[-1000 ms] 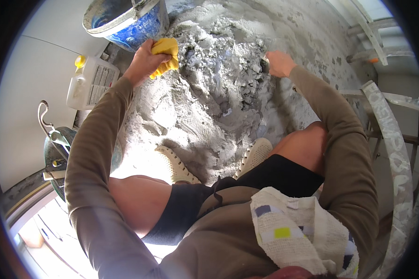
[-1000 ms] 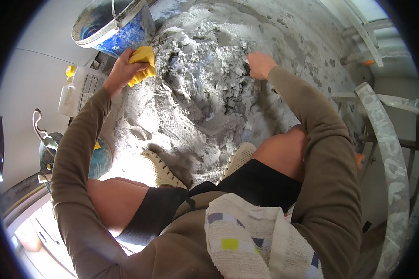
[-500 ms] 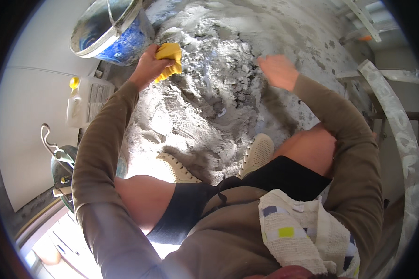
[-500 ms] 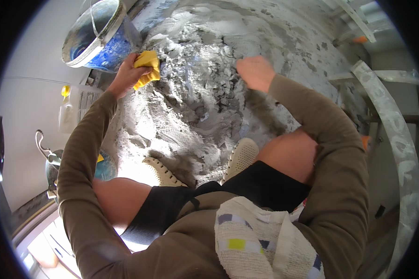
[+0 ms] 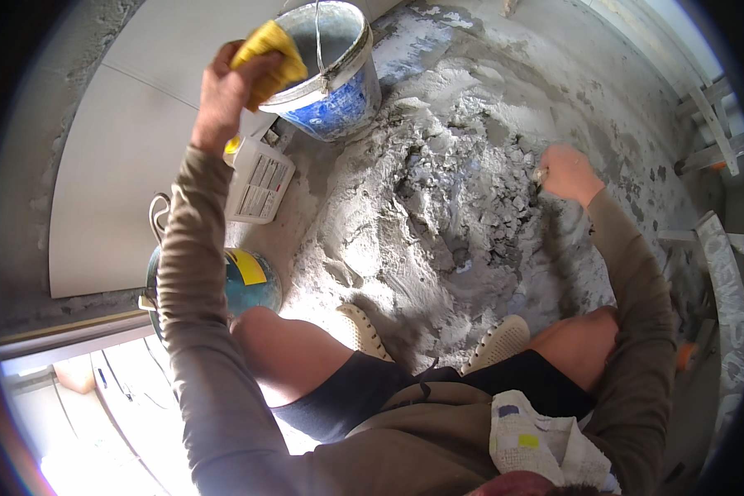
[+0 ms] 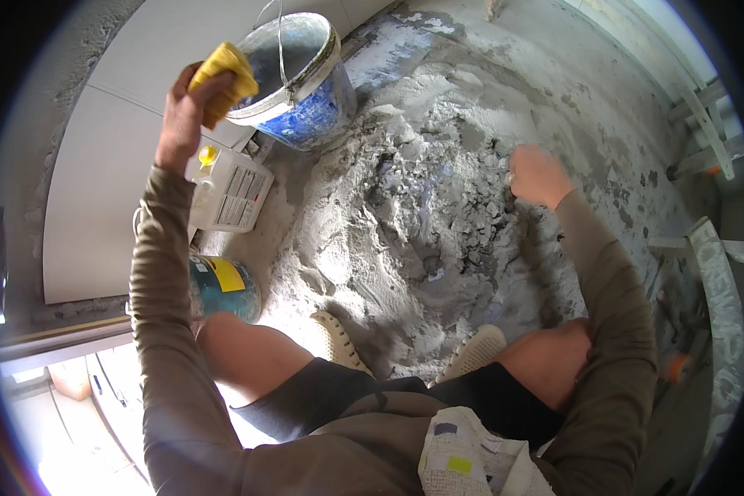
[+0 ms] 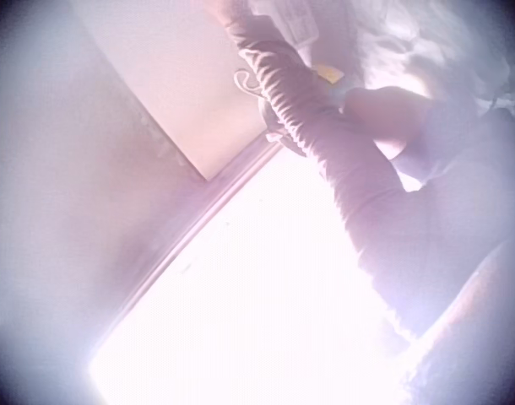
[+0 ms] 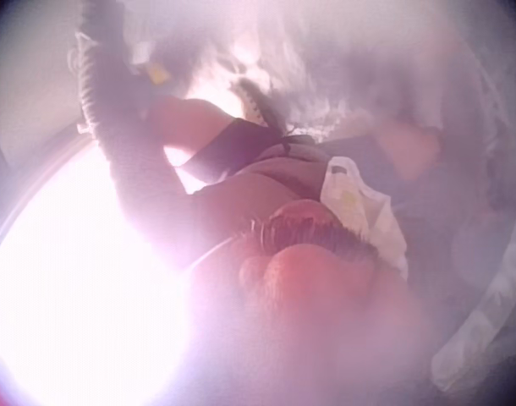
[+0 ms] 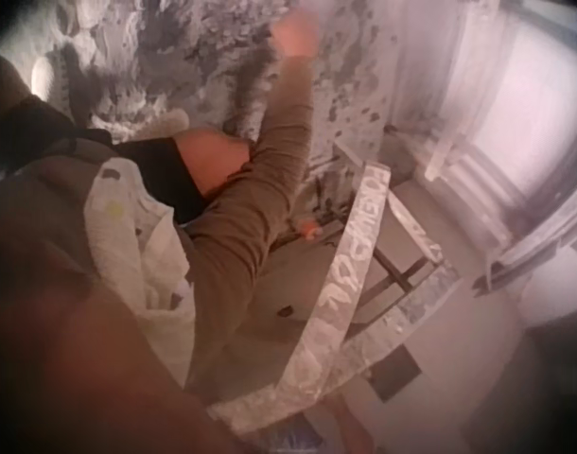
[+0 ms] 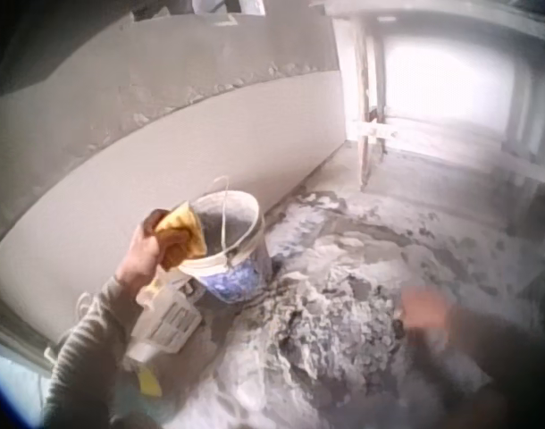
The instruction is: The person sits on the floor and uses a yellow sponge to wipe a wet, grey cement-like substance. They repeatedly dip the sponge into a blue bucket and scrub the floor surface.
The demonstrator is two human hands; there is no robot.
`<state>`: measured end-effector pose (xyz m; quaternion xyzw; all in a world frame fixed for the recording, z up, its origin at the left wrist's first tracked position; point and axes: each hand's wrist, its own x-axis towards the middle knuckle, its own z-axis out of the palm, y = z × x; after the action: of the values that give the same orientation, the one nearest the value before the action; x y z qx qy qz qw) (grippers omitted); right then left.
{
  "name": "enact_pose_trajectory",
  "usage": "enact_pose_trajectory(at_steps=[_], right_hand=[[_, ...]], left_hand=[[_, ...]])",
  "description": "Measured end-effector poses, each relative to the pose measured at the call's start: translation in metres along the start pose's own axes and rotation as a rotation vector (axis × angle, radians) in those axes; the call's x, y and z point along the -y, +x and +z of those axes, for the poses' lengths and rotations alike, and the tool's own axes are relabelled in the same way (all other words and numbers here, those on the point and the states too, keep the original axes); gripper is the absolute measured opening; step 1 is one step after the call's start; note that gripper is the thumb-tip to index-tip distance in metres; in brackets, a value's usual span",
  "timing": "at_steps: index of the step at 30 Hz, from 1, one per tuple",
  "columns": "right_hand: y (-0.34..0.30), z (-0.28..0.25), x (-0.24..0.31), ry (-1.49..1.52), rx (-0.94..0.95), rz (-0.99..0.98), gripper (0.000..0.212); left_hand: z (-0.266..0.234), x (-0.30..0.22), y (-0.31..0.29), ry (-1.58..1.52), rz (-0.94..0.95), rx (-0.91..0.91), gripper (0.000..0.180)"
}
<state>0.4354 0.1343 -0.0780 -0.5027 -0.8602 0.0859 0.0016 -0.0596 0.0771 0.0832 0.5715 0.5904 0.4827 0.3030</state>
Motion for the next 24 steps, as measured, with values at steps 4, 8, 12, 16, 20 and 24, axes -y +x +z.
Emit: enact_pose_trajectory(at_steps=[4, 8, 12, 16, 20, 24], right_hand=[[0.017, -0.014, 0.018, 0.075, 0.168, 0.103, 0.010], [0.014, -0.005, 0.021, 0.045, 0.123, 0.091, 0.010], [0.009, 0.008, 0.005, 0.067, 0.028, 0.071, 0.009], [0.005, 0.002, 0.007, 0.108, 0.081, 0.151, 0.007], [0.001, 0.004, 0.007, 0.069, 0.094, 0.172, 0.009], [0.004, 0.004, 0.012, 0.026, 0.132, 0.171, 0.013]], left_hand=[[-0.040, 0.069, 0.090, 0.259, -0.194, -0.006, 0.054], [-0.055, 0.173, 0.159, 0.732, -0.283, 0.105, 0.068], [-0.032, 0.216, 0.184, 1.018, -0.317, 0.335, 0.074], [-0.015, 0.249, 0.193, 1.268, -0.384, 0.376, 0.083], [-0.005, 0.284, 0.201, 1.385, -0.439, 0.576, 0.076], [-0.018, 0.308, 0.200, 1.291, -0.587, 0.673, 0.059]])
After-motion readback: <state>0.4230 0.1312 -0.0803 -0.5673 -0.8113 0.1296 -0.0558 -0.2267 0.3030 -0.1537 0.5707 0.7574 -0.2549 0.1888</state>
